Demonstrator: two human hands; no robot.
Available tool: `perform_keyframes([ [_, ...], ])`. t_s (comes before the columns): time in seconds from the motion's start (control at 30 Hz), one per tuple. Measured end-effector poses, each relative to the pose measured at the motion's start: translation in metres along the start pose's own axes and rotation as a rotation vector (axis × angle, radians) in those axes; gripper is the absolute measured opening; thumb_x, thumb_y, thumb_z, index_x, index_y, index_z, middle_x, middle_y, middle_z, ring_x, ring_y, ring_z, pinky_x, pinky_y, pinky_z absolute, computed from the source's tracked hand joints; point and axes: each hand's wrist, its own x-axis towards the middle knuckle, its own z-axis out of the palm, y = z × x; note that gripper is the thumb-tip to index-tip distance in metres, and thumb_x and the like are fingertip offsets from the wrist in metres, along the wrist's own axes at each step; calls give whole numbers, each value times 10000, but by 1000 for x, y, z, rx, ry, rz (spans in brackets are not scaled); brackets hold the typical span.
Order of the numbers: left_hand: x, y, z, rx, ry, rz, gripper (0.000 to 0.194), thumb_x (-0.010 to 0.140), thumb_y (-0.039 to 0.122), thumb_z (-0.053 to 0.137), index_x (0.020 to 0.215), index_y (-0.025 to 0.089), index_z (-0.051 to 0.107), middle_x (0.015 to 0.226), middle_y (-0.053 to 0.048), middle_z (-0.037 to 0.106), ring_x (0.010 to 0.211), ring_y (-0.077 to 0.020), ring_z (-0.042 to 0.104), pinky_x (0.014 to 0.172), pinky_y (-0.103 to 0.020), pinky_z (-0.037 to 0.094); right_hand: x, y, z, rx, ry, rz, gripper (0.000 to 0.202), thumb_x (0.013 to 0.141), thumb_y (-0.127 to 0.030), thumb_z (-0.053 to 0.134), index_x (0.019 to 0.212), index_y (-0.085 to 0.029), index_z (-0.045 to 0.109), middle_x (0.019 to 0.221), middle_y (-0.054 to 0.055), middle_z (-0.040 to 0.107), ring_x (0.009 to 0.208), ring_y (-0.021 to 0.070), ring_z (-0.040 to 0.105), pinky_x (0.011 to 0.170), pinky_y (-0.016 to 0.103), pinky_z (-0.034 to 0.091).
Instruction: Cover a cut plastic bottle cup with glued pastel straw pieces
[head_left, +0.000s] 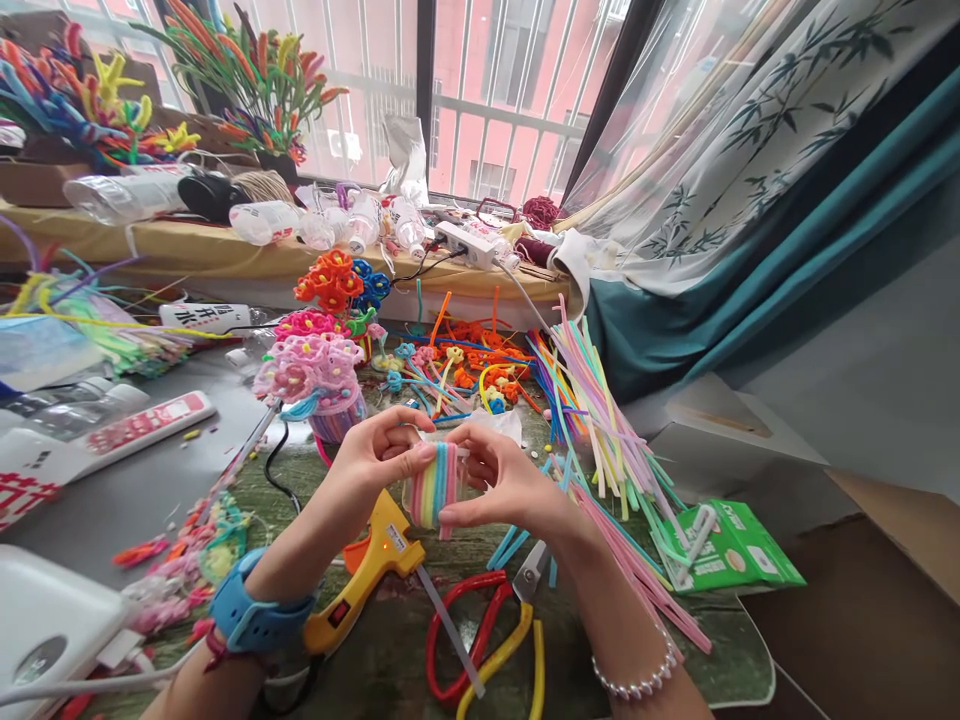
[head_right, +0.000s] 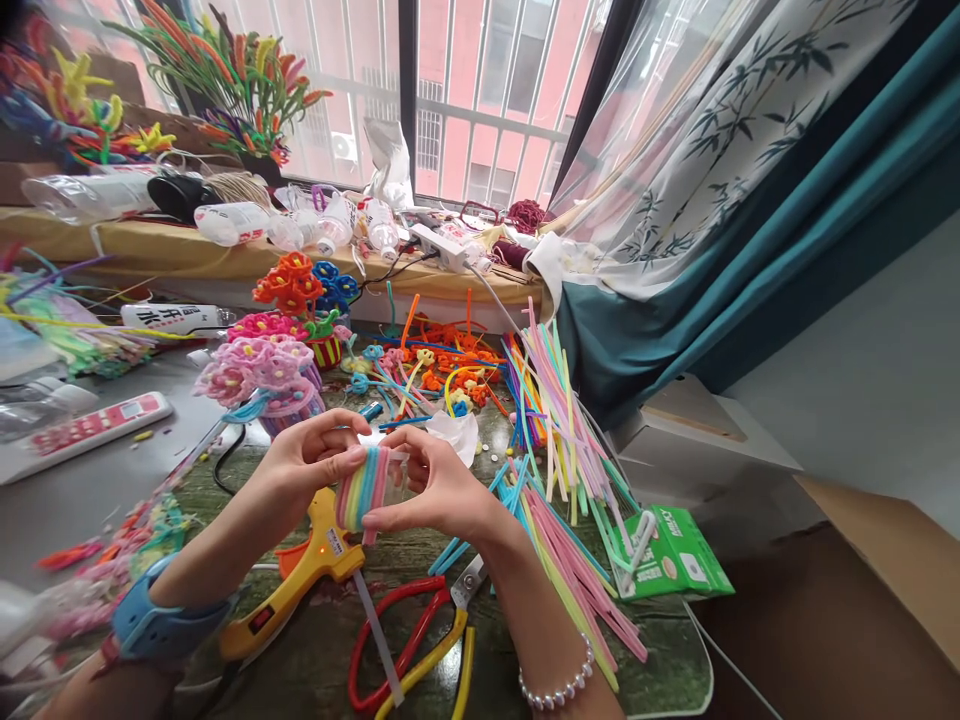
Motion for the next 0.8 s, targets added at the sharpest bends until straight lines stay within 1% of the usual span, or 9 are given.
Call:
perform_keyframes([
  [0.13,1,1,0,-36,4,-12,370,629,314,856,879,166,628,620,41,631,565,-90,544,535,-182,399,-1,-2,1,7,-17,-9,561,501,-296,925,941,-221,585,855,-44,590,791,134,569,726,238,419],
  [0.27,1,1,1,-73,31,-24,397,600,303,871,880,162,627,617,36,633,564,-93,546,530,-183,398,-3,-3,2,-16,-38,-46,549,528,-269,905,976,-230,589,931,-25,612,877,159,594,801,263,443],
  [0.33,1,2,2,-85,44,-31,411,580,303,879,874,161,630,612,37,629,560,-95,547,526,-185,398,-3,-2,3,-55,-36,-79,516,563,-231,877,997,-232,598,960,-17,614,895,170,591,806,269,447],
  [0.43,2,2,2,-96,55,-51,427,558,306,886,868,163,630,591,45,613,532,-95,538,505,-187,387,-3,2,5,-132,-30,-101,456,609,-125,802,1011,-227,613,927,-26,605,839,160,578,757,255,440],
  [0.53,2,2,2,-100,49,-66,421,569,319,878,863,168,618,578,42,614,511,-101,537,486,-190,377,-2,6,5,-187,-7,-116,436,615,-60,743,1004,-218,625,875,-38,603,795,152,573,732,247,441],
  [0.6,1,2,1,-87,43,-51,408,589,321,868,875,172,617,593,37,630,525,-105,552,495,-189,383,-1,5,5,-188,-4,-125,469,609,-59,752,1035,-216,636,912,-30,620,848,164,591,778,256,459],
  [0.73,1,2,-2,-80,39,-37,397,618,309,855,911,180,621,596,45,638,518,-94,547,493,-181,380,-3,-2,5,-127,-73,-111,621,610,-126,826,1184,-242,623,1121,7,630,1070,204,589,942,297,456],
  [0.8,2,1,-3,-95,25,-44,392,626,301,852,915,183,615,580,53,631,493,-85,530,479,-176,369,-4,-5,4,-105,-87,-96,603,648,-181,831,1208,-252,620,1133,10,629,1064,200,593,938,306,469],
])
